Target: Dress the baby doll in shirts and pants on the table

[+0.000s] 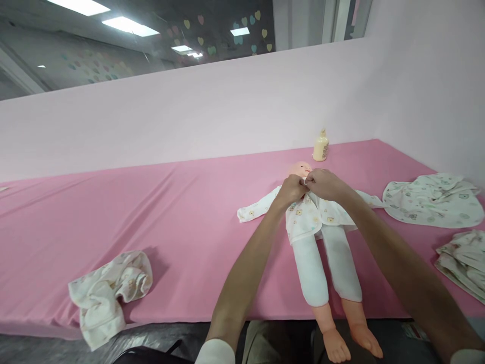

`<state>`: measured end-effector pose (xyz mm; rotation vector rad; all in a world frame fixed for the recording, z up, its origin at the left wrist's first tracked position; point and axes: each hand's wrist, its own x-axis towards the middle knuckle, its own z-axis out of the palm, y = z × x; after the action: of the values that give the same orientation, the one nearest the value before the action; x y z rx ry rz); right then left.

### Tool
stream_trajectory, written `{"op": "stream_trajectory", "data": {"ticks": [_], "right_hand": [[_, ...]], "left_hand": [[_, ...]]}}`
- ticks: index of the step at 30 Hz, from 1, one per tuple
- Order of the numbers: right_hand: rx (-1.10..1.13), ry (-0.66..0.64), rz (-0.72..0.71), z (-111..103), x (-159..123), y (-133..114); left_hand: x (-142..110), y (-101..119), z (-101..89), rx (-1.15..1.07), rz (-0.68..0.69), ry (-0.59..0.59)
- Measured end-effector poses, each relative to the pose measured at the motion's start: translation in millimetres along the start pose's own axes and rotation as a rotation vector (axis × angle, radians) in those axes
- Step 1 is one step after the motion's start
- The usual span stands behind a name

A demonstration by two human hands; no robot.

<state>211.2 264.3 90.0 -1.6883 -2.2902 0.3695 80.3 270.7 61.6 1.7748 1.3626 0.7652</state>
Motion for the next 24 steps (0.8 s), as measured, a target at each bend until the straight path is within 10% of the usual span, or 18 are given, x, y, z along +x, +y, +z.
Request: {"op": "stream_trajectory", "data": {"ticks": [8, 24], "right_hand": [[0.01, -0.029, -0.062, -4.0, -3.1, -0.8], [0.099, -0.011, -0.014, -3.3, 0.3, 7.6]], "left_hand": [[9.1, -15.3, -18.5, -0.657, -0.227, -0.26], [11.8, -24.8, -12.1, -0.78, -0.276, -0.207]]}}
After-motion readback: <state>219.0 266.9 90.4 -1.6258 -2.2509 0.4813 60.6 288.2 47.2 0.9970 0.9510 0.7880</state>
